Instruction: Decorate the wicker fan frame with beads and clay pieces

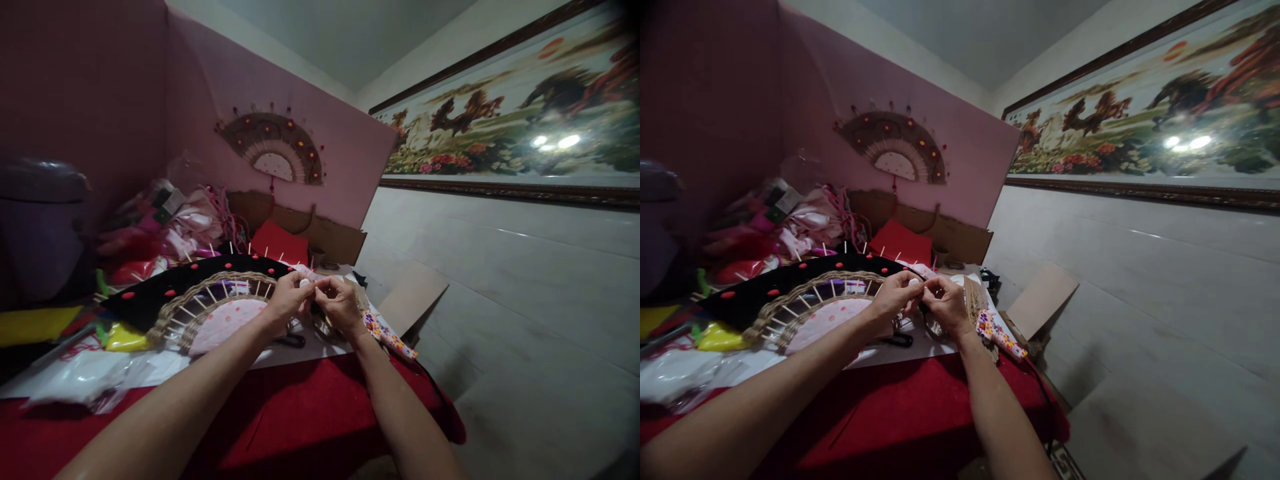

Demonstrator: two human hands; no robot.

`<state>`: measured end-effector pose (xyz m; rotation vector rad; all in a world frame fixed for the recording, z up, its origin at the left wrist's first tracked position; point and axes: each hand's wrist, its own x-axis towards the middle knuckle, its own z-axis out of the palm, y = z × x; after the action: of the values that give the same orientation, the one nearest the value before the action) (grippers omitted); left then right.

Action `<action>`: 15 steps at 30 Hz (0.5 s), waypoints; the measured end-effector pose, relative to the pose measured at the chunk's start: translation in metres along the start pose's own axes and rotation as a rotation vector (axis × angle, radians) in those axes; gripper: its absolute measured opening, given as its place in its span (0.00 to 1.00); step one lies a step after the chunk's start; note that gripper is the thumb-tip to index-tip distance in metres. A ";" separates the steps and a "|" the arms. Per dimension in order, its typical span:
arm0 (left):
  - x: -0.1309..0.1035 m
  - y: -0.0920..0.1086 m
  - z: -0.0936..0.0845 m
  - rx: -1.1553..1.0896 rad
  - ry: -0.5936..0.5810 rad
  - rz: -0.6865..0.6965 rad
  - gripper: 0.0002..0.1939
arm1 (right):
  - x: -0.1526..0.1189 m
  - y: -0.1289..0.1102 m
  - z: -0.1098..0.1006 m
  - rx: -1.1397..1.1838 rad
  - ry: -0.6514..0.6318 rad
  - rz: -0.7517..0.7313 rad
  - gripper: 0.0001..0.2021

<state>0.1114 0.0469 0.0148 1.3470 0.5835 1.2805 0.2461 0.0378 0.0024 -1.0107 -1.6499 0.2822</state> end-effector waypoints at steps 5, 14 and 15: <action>-0.001 0.004 0.001 -0.041 0.080 -0.053 0.03 | 0.002 -0.006 0.001 0.240 -0.015 0.154 0.06; 0.002 0.005 -0.006 -0.048 0.076 -0.056 0.04 | 0.004 -0.008 -0.003 0.337 -0.033 0.211 0.08; 0.002 0.005 -0.007 -0.046 0.067 -0.062 0.04 | 0.004 -0.006 -0.003 0.305 -0.040 0.200 0.08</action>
<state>0.1041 0.0502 0.0186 1.2434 0.6336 1.2848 0.2459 0.0359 0.0102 -0.9404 -1.4865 0.6697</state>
